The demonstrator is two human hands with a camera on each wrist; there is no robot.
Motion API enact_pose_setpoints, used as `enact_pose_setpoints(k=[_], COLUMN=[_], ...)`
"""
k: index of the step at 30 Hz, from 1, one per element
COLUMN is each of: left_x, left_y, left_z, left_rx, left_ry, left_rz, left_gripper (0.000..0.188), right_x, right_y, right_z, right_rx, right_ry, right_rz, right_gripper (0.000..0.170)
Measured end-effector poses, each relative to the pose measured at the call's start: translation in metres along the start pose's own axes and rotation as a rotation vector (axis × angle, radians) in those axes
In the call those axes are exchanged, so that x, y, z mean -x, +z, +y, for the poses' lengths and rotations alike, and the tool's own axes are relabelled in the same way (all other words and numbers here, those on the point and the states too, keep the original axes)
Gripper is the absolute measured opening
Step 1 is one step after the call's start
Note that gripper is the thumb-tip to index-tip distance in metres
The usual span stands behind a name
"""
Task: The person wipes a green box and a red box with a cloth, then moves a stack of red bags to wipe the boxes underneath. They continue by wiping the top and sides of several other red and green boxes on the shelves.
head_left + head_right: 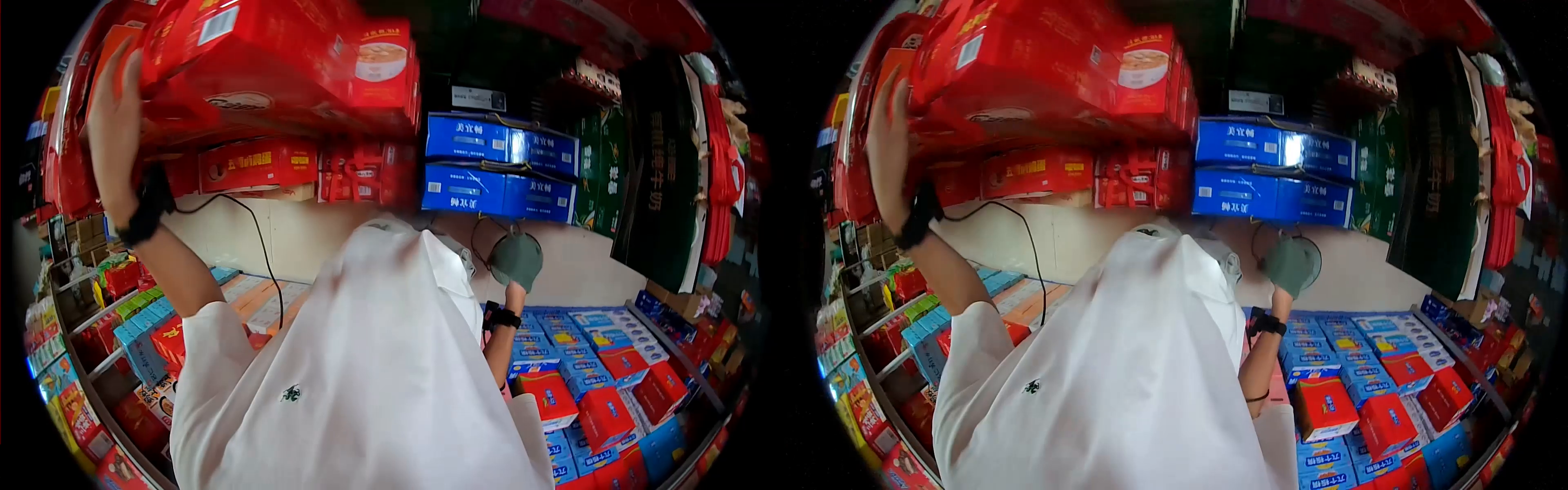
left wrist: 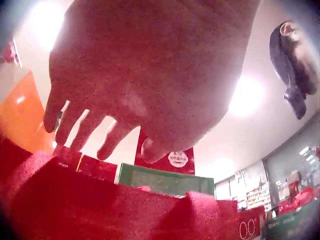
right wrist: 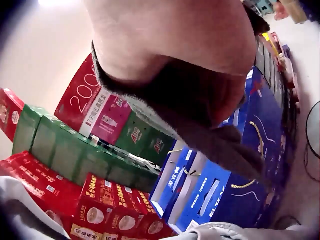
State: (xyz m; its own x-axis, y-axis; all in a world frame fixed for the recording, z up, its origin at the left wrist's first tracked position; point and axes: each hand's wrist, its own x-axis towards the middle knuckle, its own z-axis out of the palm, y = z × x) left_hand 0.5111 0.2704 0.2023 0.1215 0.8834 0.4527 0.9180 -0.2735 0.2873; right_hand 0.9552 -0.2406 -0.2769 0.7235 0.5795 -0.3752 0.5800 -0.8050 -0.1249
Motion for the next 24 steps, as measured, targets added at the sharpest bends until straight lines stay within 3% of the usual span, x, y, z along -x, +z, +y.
enact_pose_setpoints(k=[1,5,6,8,9,10,11,13,15,18,22,24], left_x=[0.019,0.093,0.116,0.184,0.216,0.222,0.300,0.396,0.485,0.593,0.769,0.768], left_y=[-0.009,0.000,0.003,0.041,0.045,0.033,0.076,0.093,0.100,0.085,0.084,0.080], left_z=[0.018,0.026,0.025,-0.002,-0.004,-0.012,-0.038,-0.082,-0.113,-0.139,-0.192,-0.160], left_rx=[0.066,0.307,0.221,0.514,0.501,0.439,0.696,0.817,0.919,1.145,0.516,0.525], left_ry=[-0.051,0.095,0.072,-0.031,-0.147,-0.204,-0.618,-0.932,-1.251,-1.812,-1.611,-1.696], left_rz=[0.025,0.234,0.159,0.032,-0.121,-0.139,-0.315,-0.408,-0.393,-0.230,-0.565,-0.507], left_gripper=[0.046,0.034,0.030,0.024,0.021,0.021,0.024,0.030,0.027,0.024,0.029,0.031], right_x=[0.001,-0.009,-0.017,-0.036,-0.044,-0.052,-0.057,-0.061,-0.061,-0.061,-0.061,-0.060], right_y=[-0.002,-0.008,-0.011,-0.016,-0.017,-0.021,-0.026,-0.030,-0.034,-0.042,-0.057,-0.065], right_z=[0.001,-0.013,-0.021,-0.041,-0.052,-0.063,-0.078,-0.101,-0.125,-0.151,-0.180,-0.197], right_rx=[-0.012,-0.081,-0.108,-0.178,-0.218,-0.253,-0.292,-0.349,-0.388,-0.401,-0.373,-0.311], right_ry=[-0.016,-0.155,-0.206,-0.318,-0.377,-0.427,-0.481,-0.574,-0.650,-0.748,-0.842,-0.892], right_rz=[0.009,0.027,0.031,0.008,-0.010,-0.030,-0.057,-0.122,-0.171,-0.214,-0.209,-0.173], right_gripper=[0.033,0.034,0.035,0.035,0.036,0.036,0.037,0.038,0.038,0.040,0.041,0.042])
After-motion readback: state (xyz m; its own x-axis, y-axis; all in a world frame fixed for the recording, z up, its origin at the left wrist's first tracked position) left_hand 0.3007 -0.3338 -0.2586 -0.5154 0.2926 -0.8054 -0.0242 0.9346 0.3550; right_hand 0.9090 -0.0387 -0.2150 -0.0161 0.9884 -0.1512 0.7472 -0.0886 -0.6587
